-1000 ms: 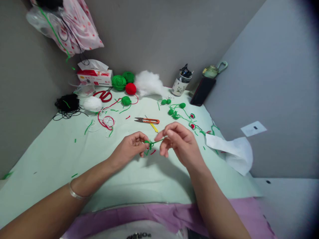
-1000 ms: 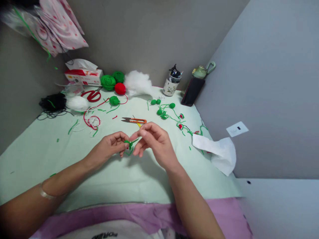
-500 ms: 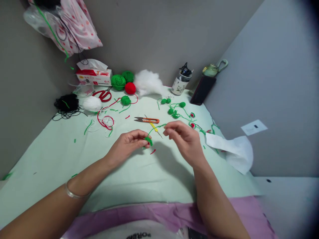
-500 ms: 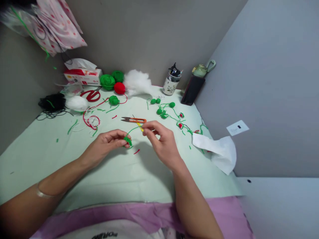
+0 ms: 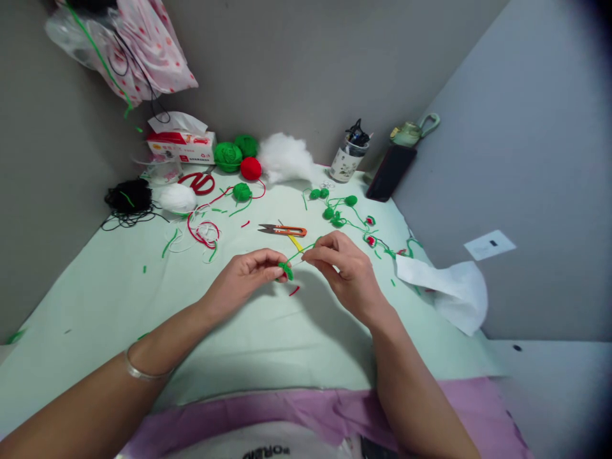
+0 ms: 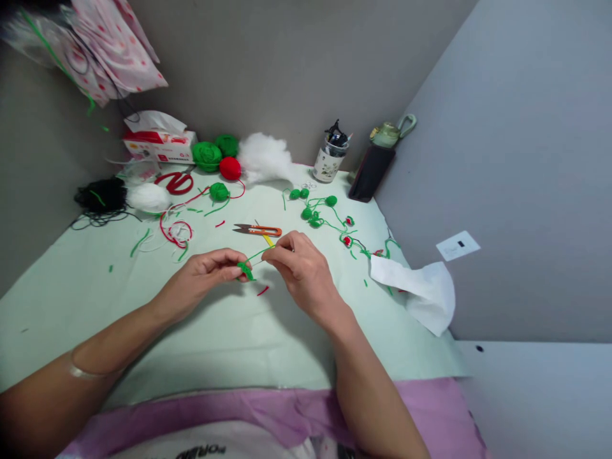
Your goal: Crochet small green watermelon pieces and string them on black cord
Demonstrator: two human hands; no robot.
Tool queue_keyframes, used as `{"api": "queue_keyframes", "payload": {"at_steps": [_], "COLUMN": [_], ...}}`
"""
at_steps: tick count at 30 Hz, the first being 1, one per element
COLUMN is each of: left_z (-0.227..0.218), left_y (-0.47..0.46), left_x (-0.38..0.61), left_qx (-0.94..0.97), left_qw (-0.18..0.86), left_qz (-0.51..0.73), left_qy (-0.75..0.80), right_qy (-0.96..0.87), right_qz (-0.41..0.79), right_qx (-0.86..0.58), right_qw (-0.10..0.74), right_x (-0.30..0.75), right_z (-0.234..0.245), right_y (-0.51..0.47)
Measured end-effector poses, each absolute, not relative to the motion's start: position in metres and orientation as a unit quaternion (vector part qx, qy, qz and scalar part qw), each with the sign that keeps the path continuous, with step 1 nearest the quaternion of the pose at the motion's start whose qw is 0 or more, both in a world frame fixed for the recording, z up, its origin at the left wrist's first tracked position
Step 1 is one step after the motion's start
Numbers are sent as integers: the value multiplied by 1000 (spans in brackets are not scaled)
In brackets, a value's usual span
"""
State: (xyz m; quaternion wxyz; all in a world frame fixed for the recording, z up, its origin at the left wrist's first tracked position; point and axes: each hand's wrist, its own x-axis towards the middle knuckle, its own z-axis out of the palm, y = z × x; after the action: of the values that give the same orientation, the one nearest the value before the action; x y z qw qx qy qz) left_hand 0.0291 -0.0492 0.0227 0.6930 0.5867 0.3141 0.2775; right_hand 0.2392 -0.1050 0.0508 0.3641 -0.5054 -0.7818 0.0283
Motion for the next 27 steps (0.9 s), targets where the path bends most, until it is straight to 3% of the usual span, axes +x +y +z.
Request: {"api": "queue_keyframes", "payload": {"at_steps": [17,27], "left_z": [20,8], "left_y": [-50,-47], "left_x": [29,32], "left_qx": [589,541], "left_qw": [708,724], "left_qz": [273,319], "left_qy": [277,284], "right_qy": [-769,-774], "right_qz": [134,135], "right_qx": [-494,-490], "right_qw": [383,378], "right_x": [231,214], "right_z": [42,30], "right_y": [-105,-108]}}
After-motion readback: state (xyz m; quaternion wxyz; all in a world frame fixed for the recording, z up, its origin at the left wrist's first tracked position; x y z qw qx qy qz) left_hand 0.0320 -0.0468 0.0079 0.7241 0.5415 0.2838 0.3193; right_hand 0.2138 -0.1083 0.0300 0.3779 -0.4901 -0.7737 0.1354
